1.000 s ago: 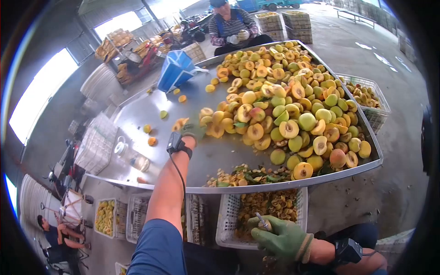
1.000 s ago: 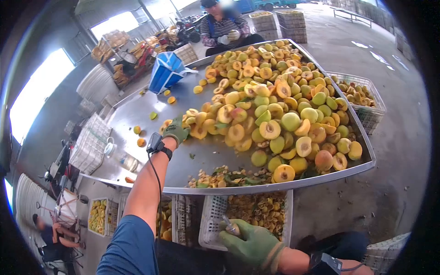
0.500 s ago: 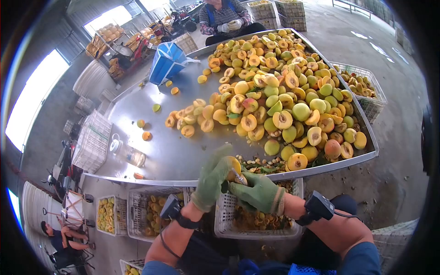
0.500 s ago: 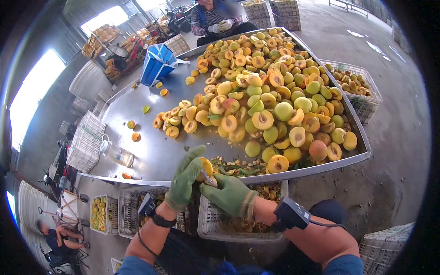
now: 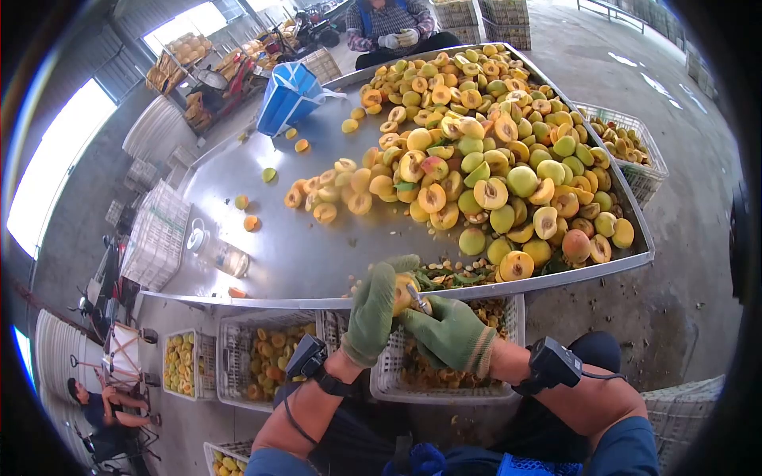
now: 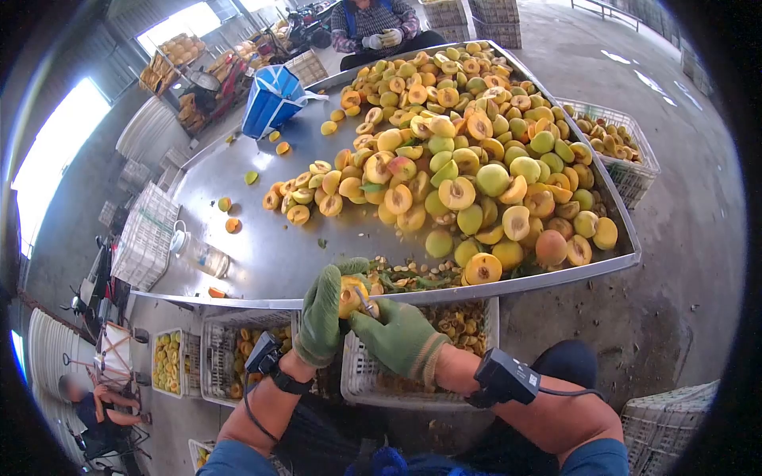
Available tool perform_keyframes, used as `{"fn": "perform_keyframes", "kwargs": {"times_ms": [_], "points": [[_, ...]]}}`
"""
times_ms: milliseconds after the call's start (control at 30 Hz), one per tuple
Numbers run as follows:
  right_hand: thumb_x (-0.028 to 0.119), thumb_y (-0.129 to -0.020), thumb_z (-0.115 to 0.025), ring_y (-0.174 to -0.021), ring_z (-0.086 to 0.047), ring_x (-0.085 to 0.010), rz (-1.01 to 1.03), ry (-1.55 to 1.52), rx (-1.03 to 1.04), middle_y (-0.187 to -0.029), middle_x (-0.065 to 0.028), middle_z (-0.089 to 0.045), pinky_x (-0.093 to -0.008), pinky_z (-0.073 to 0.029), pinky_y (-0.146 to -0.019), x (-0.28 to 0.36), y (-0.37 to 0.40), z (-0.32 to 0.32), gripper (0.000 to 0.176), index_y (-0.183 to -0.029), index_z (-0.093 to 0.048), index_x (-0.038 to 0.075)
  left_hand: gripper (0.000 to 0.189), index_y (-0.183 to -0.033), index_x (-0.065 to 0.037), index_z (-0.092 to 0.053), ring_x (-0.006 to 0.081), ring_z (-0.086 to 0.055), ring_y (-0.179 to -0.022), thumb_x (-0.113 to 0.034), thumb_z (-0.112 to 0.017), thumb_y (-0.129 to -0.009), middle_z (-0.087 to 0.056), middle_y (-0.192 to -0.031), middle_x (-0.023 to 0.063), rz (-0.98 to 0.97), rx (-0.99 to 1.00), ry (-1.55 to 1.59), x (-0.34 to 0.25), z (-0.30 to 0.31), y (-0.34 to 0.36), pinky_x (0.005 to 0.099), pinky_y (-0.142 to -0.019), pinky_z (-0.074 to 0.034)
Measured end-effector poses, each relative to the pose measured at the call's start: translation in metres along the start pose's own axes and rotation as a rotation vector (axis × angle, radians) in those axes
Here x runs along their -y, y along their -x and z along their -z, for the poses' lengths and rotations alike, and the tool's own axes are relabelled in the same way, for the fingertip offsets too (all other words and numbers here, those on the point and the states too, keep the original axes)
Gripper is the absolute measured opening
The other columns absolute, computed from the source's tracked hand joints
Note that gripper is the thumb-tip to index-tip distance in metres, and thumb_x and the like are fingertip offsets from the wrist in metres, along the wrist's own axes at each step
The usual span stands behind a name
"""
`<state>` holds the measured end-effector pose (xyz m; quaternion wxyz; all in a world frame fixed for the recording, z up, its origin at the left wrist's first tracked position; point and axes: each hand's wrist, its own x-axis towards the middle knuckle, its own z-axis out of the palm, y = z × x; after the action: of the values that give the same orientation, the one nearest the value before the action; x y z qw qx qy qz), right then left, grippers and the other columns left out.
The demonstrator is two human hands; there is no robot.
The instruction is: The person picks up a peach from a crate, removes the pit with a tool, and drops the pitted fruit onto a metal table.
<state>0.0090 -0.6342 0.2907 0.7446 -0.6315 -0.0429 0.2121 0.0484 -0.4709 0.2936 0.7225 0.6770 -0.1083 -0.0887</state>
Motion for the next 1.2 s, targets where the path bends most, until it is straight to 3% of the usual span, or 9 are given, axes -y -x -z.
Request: {"fn": "perform_keyframes", "kwargs": {"times_ms": [67,167,367,467,567,667,867,1067,1200], "points": [[0.024,-0.1,-0.061,-0.055,-0.056,-0.0081,-0.04,0.089,-0.035,-0.072,-0.0011,-0.062,-0.0264,-0.046,-0.049,0.005,0.001,0.001,0.023,-0.107,-0.065,0.003,0.057,-0.132,0.0,-0.058,0.0187,-0.064,-0.106,-0.048,-0.04,-0.109,-0.065,-0.119,0.0105,-0.003,0.007,-0.089,0.006,0.004,0.002,0.0337,-0.094,-0.053],[0.024,-0.097,-0.064,-0.067,-0.068,-0.0213,0.095,0.264,-0.094,-0.08,-0.0102,-0.07,-0.0349,-0.053,-0.062,-0.024,-0.007,0.003,0.027,-0.112,-0.066,0.002,0.055,-0.129,-0.001,-0.06,0.0186,-0.064,-0.105,-0.048,-0.039,-0.11,-0.066,-0.118,0.0107,-0.024,0.111,-0.039,-0.002,0.0,0.005,0.0329,-0.092,-0.054],[0.026,-0.092,-0.064,-0.096,-0.067,-0.0461,0.003,0.636,-0.194,-0.099,-0.0283,-0.07,-0.0509,-0.054,-0.081,-0.004,0.01,-0.002,0.037,-0.12,-0.062,0.002,0.05,-0.125,-0.001,-0.062,0.0178,-0.065,-0.102,-0.043,-0.039,-0.111,-0.067,-0.116,0.0108,0.058,0.039,-0.174,0.009,-0.009,0.005,0.0321,-0.09,-0.055],[0.029,-0.092,-0.063,-0.094,-0.068,-0.046,-0.02,0.697,-0.199,-0.098,-0.0271,-0.07,-0.0516,-0.054,-0.084,-0.001,0.014,-0.003,0.041,-0.123,-0.06,0.002,0.048,-0.122,-0.001,-0.063,0.0169,-0.065,-0.099,-0.041,-0.039,-0.111,-0.068,-0.112,0.0098,0.034,0.033,-0.258,0.008,-0.014,0.007,0.0319,-0.088,-0.055],[0.031,-0.092,-0.063,-0.094,-0.068,-0.0462,-0.052,0.675,-0.15,-0.098,-0.0273,-0.07,-0.0512,-0.054,-0.084,0.005,0.018,-0.001,0.04,-0.12,-0.062,0.002,0.047,-0.121,-0.002,-0.063,0.0157,-0.065,-0.095,-0.041,-0.039,-0.111,-0.068,-0.108,0.0086,-0.262,0.029,-0.574,0.012,-0.016,0.007,0.0314,-0.087,-0.054],[0.031,-0.091,-0.063,-0.094,-0.068,-0.0464,-0.052,0.651,-0.165,-0.098,-0.0274,-0.071,-0.0505,-0.054,-0.084,-0.001,0.015,-0.003,0.039,-0.116,-0.065,0.002,0.047,-0.122,-0.002,-0.061,0.0155,-0.064,-0.097,-0.042,-0.038,-0.111,-0.067,-0.11,0.0089,-0.088,-0.056,-0.307,0.005,-0.027,0.014,0.0314,-0.088,-0.053],[0.03,-0.091,-0.064,-0.093,-0.068,-0.046,-0.019,0.374,-0.026,-0.093,-0.026,-0.071,-0.0496,-0.054,-0.079,-0.012,0.009,0.001,0.034,-0.113,-0.065,0.004,0.051,-0.124,-0.003,-0.059,0.017,-0.065,-0.098,-0.046,-0.035,-0.111,-0.067,-0.111,0.0096,-0.221,-0.128,-0.261,0.017,-0.029,0.018,0.0328,-0.089,-0.054],[0.032,-0.091,-0.065,-0.095,-0.07,-0.0397,0.14,0.841,-0.136,-0.098,-0.0235,-0.072,-0.0483,-0.055,-0.081,0.01,0.014,0.016,0.043,-0.122,-0.06,0.002,0.067,-0.133,-0.001,-0.057,0.0206,-0.067,-0.102,-0.057,-0.03,-0.108,-0.067,-0.12,0.013,0.089,0.164,-0.168,-0.01,-0.004,0.001,0.034,-0.092,-0.055],[0.031,-0.095,-0.06,-0.093,-0.071,-0.0391,0.159,0.988,-0.136,-0.097,-0.0227,-0.072,-0.0489,-0.055,-0.079,0.006,0.004,0.019,0.039,-0.119,-0.056,0.001,0.059,-0.125,0.0,-0.064,0.018,-0.068,-0.097,-0.05,-0.038,-0.109,-0.07,-0.113,0.011,-0.012,0.208,-0.416,-0.014,0.004,-0.009,0.0342,-0.089,-0.057]]}}
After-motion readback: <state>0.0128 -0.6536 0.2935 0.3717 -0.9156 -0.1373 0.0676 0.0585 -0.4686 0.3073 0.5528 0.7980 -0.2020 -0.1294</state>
